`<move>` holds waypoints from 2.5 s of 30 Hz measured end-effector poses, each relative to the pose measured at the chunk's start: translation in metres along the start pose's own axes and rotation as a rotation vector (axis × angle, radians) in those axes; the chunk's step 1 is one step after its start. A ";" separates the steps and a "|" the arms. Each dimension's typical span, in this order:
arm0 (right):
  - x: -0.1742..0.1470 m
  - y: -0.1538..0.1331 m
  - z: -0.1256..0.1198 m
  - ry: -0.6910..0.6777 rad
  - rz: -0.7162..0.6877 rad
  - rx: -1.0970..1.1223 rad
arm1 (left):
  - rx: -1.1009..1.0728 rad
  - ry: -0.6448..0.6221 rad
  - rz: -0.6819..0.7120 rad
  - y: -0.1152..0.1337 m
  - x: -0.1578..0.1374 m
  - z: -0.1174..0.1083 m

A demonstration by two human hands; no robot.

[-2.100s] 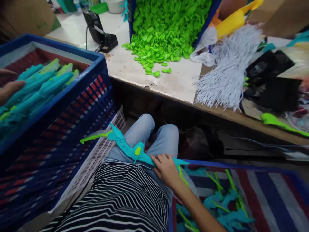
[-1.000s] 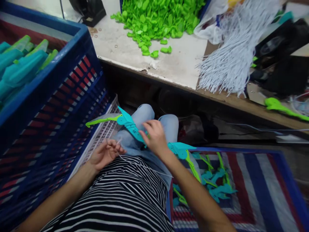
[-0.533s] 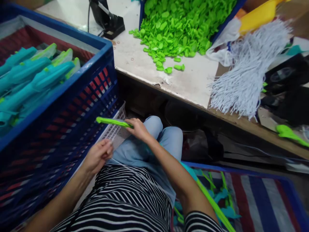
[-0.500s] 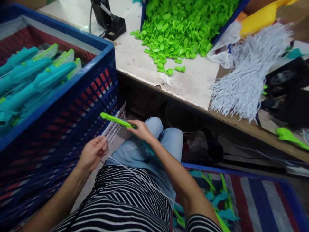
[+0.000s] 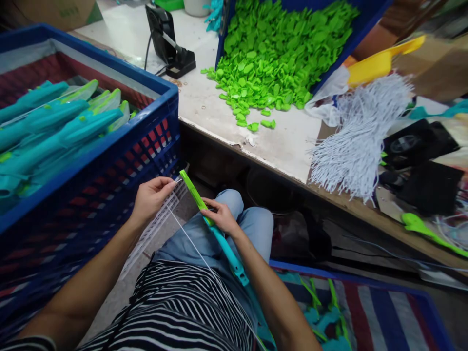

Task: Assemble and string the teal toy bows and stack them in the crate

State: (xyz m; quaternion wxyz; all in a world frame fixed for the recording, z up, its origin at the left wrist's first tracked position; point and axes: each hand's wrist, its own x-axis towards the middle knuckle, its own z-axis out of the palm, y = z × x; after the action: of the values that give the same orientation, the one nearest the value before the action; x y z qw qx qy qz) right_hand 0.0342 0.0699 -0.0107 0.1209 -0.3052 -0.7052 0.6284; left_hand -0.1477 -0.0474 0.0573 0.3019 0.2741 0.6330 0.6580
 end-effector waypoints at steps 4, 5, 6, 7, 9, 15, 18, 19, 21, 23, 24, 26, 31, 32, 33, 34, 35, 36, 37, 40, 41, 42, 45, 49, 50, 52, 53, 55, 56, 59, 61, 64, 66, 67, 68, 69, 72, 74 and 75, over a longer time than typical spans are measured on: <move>0.000 0.001 0.000 0.007 -0.009 -0.009 | 0.026 -0.017 0.031 0.004 0.003 0.001; 0.000 0.001 0.000 0.008 -0.011 -0.011 | 0.026 -0.018 0.033 0.005 0.003 0.001; 0.000 0.001 0.001 0.008 -0.013 -0.012 | 0.029 -0.021 0.035 0.006 0.004 0.001; 0.000 0.001 0.001 0.009 -0.014 -0.012 | 0.037 -0.023 0.038 0.006 0.005 0.001; 0.000 0.002 0.001 0.011 -0.016 -0.013 | 0.065 -0.027 0.045 0.006 0.007 0.000; 0.001 0.004 0.001 0.015 -0.026 -0.016 | 0.111 -0.038 0.060 0.008 0.010 -0.001; 0.001 0.005 0.001 0.022 -0.034 -0.018 | 0.084 -0.067 0.070 0.010 0.011 0.000; 0.001 0.005 0.001 0.021 -0.038 -0.016 | 0.077 -0.077 0.071 0.010 0.011 0.000; 0.000 0.005 0.001 0.018 -0.044 -0.007 | 0.073 -0.092 0.070 0.010 0.012 -0.001; 0.000 0.005 0.001 0.018 -0.043 0.002 | 0.084 -0.110 0.067 0.010 0.013 -0.002; 0.000 0.005 0.001 0.017 -0.041 0.003 | 0.089 -0.118 0.066 0.009 0.013 -0.003; 0.000 0.005 0.001 0.017 -0.040 -0.002 | 0.090 -0.125 0.067 0.009 0.014 -0.004; 0.000 0.006 0.003 0.020 -0.083 -0.043 | 0.031 -0.127 0.071 0.010 0.019 0.002; -0.001 0.007 0.004 0.023 -0.098 -0.057 | -0.020 -0.141 0.043 0.010 0.020 0.003; -0.002 0.008 0.005 0.028 -0.114 -0.074 | -0.080 -0.163 0.000 0.011 0.021 0.004; -0.004 0.009 0.006 0.032 -0.132 -0.094 | -0.140 -0.193 -0.052 0.011 0.022 0.005; -0.005 0.010 0.006 0.037 -0.152 -0.119 | -0.193 -0.229 -0.102 0.012 0.023 0.006; -0.006 0.009 0.007 0.040 -0.173 -0.151 | -0.232 -0.261 -0.144 0.012 0.024 0.006; -0.006 0.008 0.007 0.046 -0.198 -0.188 | -0.257 -0.286 -0.174 0.013 0.025 0.006; -0.002 -0.011 0.005 0.131 -0.340 -0.313 | -0.296 -0.307 -0.214 0.014 0.025 0.005; 0.002 -0.021 0.005 0.181 -0.406 -0.347 | -0.300 -0.304 -0.220 0.014 0.025 0.005; 0.008 -0.033 0.004 0.228 -0.474 -0.370 | -0.301 -0.301 -0.223 0.015 0.024 0.005; 0.029 -0.071 0.002 0.269 -0.648 -0.414 | -0.296 -0.303 -0.224 0.016 0.023 0.005; 0.050 -0.100 0.001 0.193 -0.782 -0.487 | -0.281 -0.308 -0.241 0.018 0.022 0.007; 0.051 -0.103 0.000 0.179 -0.801 -0.505 | -0.271 -0.310 -0.247 0.019 0.022 0.007; 0.049 -0.105 0.001 0.167 -0.830 -0.542 | -0.247 -0.317 -0.256 0.017 0.022 0.009; 0.046 -0.104 0.002 0.163 -0.843 -0.565 | -0.226 -0.323 -0.258 0.015 0.023 0.010; 0.044 -0.102 0.002 0.159 -0.865 -0.623 | -0.141 -0.326 -0.230 0.008 0.024 0.015; 0.044 -0.101 0.000 0.165 -0.868 -0.652 | -0.070 -0.314 -0.182 0.004 0.025 0.018; 0.055 -0.096 -0.022 0.281 -0.805 -0.670 | 0.156 -0.207 0.087 -0.010 0.022 0.031; 0.065 -0.097 -0.048 0.516 -0.678 -0.578 | 0.212 -0.129 0.230 -0.018 0.017 0.039; 0.072 -0.104 -0.074 0.932 -0.476 -0.319 | 0.193 -0.151 0.298 -0.023 0.013 0.047; 0.065 -0.108 -0.065 0.978 -0.482 -0.187 | 0.174 -0.249 0.270 -0.022 0.016 0.049; 0.058 -0.107 -0.051 0.912 -0.535 -0.161 | 0.146 -0.298 0.203 -0.020 0.019 0.049; 0.050 -0.105 -0.032 0.797 -0.609 -0.159 | 0.091 -0.331 0.100 -0.017 0.023 0.049; 0.042 -0.101 -0.012 0.687 -0.679 -0.179 | 0.019 -0.351 -0.021 -0.015 0.027 0.047; 0.025 -0.082 0.041 0.548 -0.778 -0.234 | -0.099 -0.358 -0.232 -0.007 0.039 0.038; 0.023 -0.072 0.059 0.550 -0.770 -0.237 | 0.037 -0.287 -0.121 -0.001 0.046 0.029; 0.025 -0.069 0.063 0.556 -0.754 -0.229 | 0.145 -0.225 -0.026 0.002 0.048 0.024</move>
State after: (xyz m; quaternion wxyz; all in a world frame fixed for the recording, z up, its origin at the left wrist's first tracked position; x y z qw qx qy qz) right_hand -0.0391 0.0319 0.0385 0.4900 -0.1958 -0.7723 0.3538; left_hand -0.1616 0.0045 0.0594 0.3587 0.3592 0.6445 0.5718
